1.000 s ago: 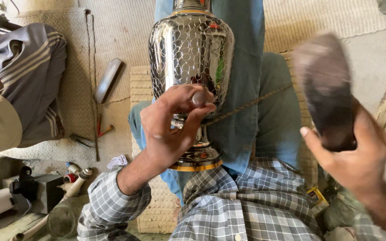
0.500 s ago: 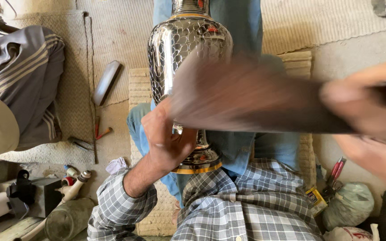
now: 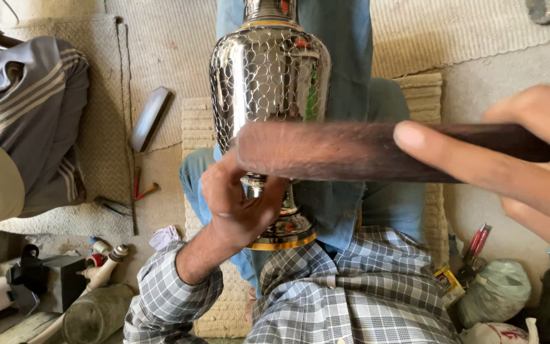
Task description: The person sits cross-legged on a floor mat with a brass vase held between their legs and braces it with a cloth. They hold a small punch against the vase surface and repeatedly strike it with a wooden mallet, repositioning the punch to work the patterned design around the vase body.
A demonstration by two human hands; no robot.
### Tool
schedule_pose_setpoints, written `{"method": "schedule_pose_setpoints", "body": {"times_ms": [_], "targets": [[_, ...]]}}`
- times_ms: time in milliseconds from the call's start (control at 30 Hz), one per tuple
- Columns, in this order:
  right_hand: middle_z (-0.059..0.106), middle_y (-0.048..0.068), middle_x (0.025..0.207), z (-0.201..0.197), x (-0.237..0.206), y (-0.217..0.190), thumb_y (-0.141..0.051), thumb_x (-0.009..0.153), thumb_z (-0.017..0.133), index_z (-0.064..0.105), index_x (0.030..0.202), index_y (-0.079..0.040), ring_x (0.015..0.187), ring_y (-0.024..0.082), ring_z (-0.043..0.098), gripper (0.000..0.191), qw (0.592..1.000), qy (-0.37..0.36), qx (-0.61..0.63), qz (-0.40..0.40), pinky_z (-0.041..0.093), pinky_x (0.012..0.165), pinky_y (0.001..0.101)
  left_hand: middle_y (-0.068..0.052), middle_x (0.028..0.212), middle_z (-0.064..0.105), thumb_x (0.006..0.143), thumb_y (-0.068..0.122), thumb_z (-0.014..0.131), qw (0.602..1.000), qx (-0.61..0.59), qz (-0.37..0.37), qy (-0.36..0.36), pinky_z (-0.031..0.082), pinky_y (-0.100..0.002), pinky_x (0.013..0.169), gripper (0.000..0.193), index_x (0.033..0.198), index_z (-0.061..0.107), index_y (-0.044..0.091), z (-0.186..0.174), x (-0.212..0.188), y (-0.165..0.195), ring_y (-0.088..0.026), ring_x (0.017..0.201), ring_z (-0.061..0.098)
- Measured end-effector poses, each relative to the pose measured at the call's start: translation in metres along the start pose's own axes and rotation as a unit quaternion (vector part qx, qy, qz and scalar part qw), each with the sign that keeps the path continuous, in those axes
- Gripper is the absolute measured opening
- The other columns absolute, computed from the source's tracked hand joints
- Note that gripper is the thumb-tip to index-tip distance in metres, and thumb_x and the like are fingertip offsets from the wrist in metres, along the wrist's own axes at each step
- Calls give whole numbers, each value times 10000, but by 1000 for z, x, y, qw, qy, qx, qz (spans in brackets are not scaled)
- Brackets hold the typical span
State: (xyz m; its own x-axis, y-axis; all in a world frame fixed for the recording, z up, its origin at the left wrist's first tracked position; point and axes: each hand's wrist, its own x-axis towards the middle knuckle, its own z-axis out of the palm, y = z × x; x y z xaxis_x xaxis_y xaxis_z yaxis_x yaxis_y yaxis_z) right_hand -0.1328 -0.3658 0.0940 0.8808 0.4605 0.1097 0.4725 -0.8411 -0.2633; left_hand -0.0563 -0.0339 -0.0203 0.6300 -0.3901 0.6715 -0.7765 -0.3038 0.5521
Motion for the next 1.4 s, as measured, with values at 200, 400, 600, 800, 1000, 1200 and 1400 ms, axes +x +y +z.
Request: {"method": "schedule_pose_setpoints", "body": {"times_ms": [200, 400, 600, 800, 1000, 1200, 1400], "targets": [[626, 108, 991, 7, -23, 18, 24, 818, 663, 455, 1521, -303, 679, 160, 579, 803, 996, -21, -64, -56, 542, 683, 335, -165, 1033, 710, 788, -40, 852, 999, -46, 18, 22, 621, -312, 716, 513, 1188, 533, -74, 4, 1, -4, -218, 890, 750], [655, 114, 1010, 24, -35, 31, 17, 811, 665, 465, 1505, -295, 670, 171, 579, 787, 1000, 15, 9, -6, 543, 667, 337, -250, 1258, 621, 861, -185, 746, 994, -91, 59, 20, 687, -354, 804, 706, 1350, 243, -107, 10, -2, -14, -273, 1031, 747], [666, 118, 1014, 22, -35, 31, 19, 775, 678, 481, 1483, -302, 702, 190, 605, 802, 990, 51, 125, 47, 540, 677, 350, -169, 1157, 660, 792, -37, 818, 1000, -10, -7, 1, 581, -351, 650, 617, 1277, 438, -34, 2, -17, -11, -253, 875, 720], [678, 121, 1019, 17, -26, 32, 20, 739, 691, 497, 1461, -308, 734, 210, 631, 816, 999, -7, -26, -30, 538, 688, 363, -147, 1003, 726, 846, -76, 755, 998, -67, 13, -9, 633, -344, 662, 421, 1193, 521, -42, 2, 1, -9, -237, 843, 761], [654, 119, 1021, 26, -34, 33, 27, 798, 650, 503, 1480, -229, 716, 170, 611, 743, 990, 58, 118, 53, 524, 658, 321, -147, 1004, 735, 863, -123, 739, 996, -65, 35, -51, 649, -322, 715, 375, 1170, 557, -10, -1, 29, 2, -230, 875, 765], [635, 90, 1006, 34, -42, 36, 8, 812, 656, 503, 1510, -233, 703, 159, 600, 754, 975, 62, 175, 124, 507, 635, 304, -126, 1030, 730, 938, -147, 728, 994, -95, 20, -58, 683, -334, 770, 362, 1200, 534, 8, -3, 40, 14, -232, 909, 792], [615, 60, 991, 45, -38, 29, -11, 826, 663, 502, 1540, -237, 690, 148, 589, 766, 990, 25, 96, 96, 489, 612, 288, -147, 983, 731, 857, -88, 762, 997, -18, 31, -74, 581, -346, 625, 359, 1157, 583, -4, -7, 42, 13, -232, 788, 729]]}}
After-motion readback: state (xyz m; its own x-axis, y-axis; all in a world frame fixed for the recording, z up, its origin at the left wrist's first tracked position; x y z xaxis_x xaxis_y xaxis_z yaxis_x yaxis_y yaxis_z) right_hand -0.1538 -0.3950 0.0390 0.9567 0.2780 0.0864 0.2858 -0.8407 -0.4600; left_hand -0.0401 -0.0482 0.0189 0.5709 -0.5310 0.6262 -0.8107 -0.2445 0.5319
